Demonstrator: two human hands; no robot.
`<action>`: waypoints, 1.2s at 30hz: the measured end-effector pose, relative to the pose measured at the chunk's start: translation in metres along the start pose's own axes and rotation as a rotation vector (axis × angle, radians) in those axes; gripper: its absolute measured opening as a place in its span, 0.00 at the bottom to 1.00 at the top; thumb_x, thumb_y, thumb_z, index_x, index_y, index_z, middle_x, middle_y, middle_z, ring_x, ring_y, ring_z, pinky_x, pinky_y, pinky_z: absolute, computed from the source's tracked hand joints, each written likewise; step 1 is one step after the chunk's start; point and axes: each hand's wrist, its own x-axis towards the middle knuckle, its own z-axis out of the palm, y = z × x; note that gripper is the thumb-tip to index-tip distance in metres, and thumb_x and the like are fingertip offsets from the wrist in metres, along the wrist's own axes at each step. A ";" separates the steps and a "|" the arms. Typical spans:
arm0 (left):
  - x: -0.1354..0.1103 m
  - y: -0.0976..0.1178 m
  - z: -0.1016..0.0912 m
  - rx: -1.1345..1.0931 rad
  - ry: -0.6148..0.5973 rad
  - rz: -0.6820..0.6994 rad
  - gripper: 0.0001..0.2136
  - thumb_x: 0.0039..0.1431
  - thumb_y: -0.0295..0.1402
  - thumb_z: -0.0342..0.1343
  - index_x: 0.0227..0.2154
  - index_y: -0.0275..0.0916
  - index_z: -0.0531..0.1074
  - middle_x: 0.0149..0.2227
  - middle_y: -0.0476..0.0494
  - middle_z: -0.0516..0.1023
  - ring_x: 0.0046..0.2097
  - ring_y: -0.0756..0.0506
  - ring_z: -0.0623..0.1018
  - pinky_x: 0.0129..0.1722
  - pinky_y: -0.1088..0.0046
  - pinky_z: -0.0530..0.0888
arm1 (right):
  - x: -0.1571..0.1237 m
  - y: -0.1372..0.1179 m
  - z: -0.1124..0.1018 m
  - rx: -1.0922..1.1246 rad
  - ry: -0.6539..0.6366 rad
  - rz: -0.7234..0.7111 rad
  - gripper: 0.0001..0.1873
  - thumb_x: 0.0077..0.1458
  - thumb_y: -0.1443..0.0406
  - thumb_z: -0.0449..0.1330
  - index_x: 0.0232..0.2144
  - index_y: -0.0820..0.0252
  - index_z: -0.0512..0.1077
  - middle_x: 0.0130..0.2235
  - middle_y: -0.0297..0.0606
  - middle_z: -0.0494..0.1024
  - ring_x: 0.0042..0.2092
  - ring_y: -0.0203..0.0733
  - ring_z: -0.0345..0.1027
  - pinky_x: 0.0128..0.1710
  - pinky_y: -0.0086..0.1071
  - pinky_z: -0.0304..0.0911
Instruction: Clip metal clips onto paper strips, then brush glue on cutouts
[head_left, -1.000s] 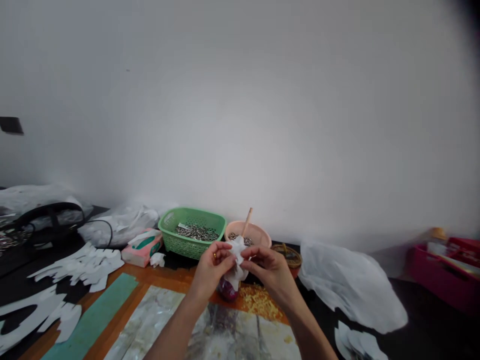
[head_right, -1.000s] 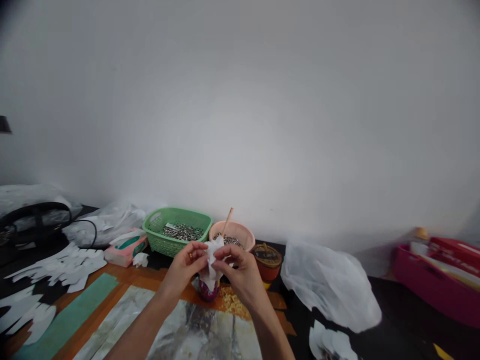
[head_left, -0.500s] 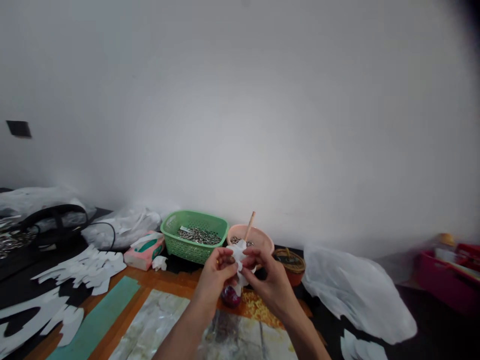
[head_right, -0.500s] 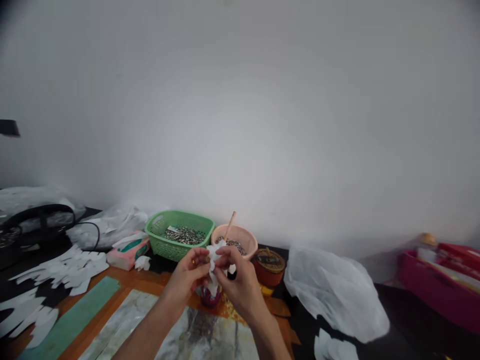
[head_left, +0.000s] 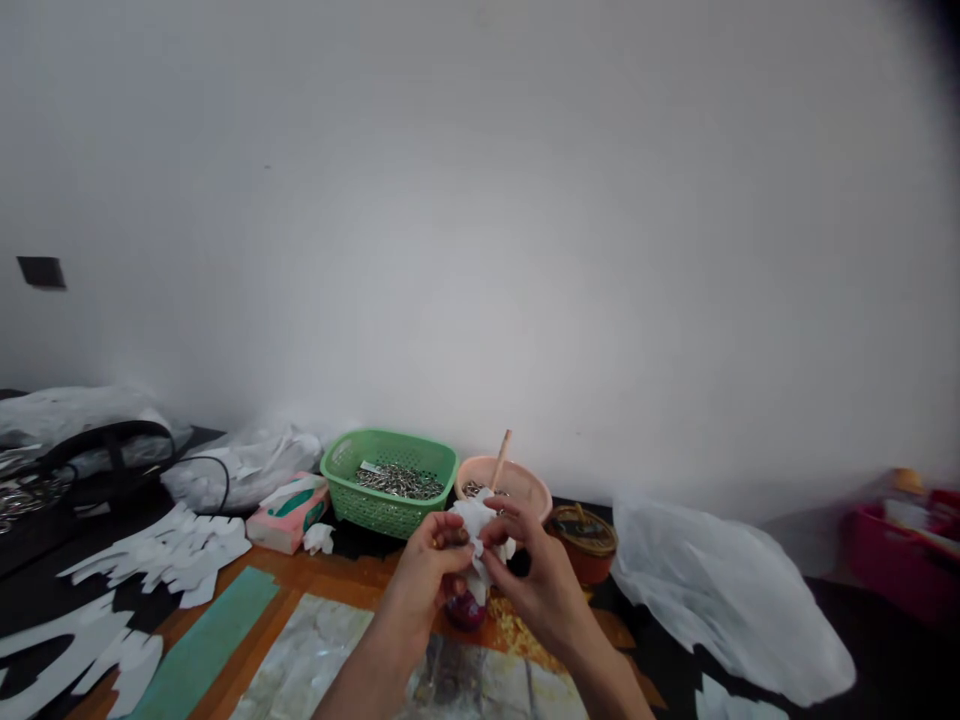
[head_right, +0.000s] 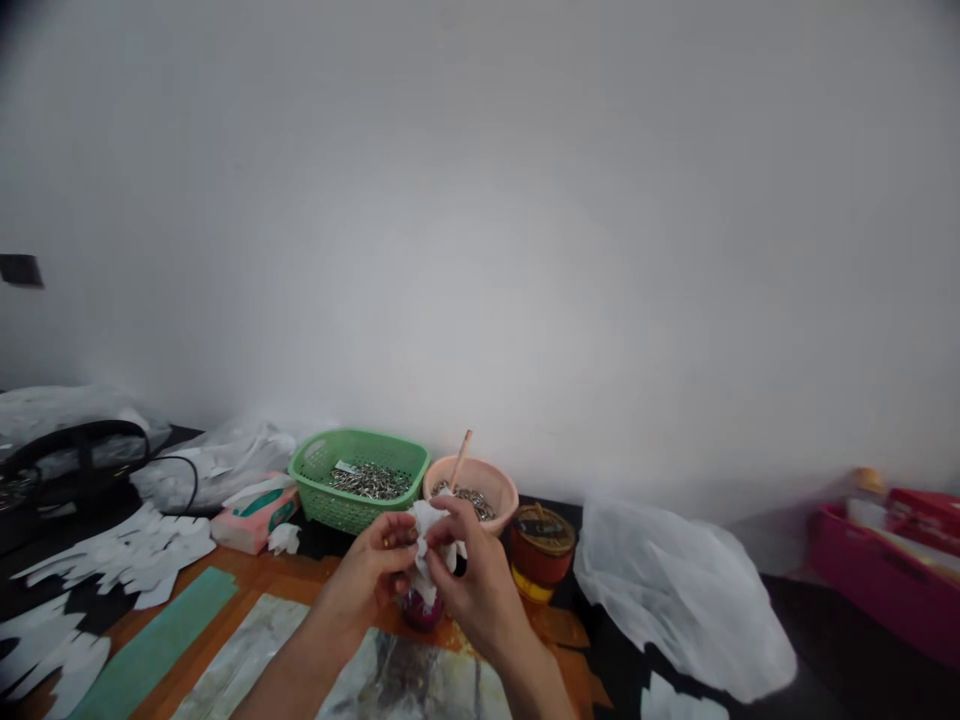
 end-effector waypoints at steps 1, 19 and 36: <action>0.001 -0.001 -0.001 -0.012 0.002 -0.009 0.28 0.28 0.34 0.76 0.35 0.39 0.70 0.30 0.54 0.73 0.24 0.55 0.71 0.20 0.80 0.61 | 0.000 0.000 0.001 -0.009 0.009 -0.009 0.22 0.55 0.72 0.58 0.52 0.51 0.65 0.31 0.28 0.78 0.34 0.38 0.75 0.40 0.29 0.68; -0.008 0.027 -0.022 -0.103 -0.337 -0.172 0.30 0.35 0.25 0.78 0.45 0.41 0.76 0.48 0.43 0.75 0.44 0.45 0.77 0.44 0.67 0.73 | 0.002 -0.007 0.010 -0.023 0.106 -0.014 0.19 0.53 0.72 0.56 0.48 0.54 0.64 0.32 0.29 0.78 0.33 0.37 0.75 0.38 0.28 0.69; 0.000 0.017 -0.021 -0.057 -0.248 -0.058 0.29 0.34 0.28 0.78 0.44 0.40 0.77 0.41 0.47 0.78 0.37 0.50 0.77 0.36 0.76 0.71 | 0.006 -0.008 0.003 0.207 0.001 0.086 0.24 0.55 0.70 0.61 0.53 0.53 0.64 0.32 0.29 0.81 0.35 0.38 0.76 0.42 0.32 0.69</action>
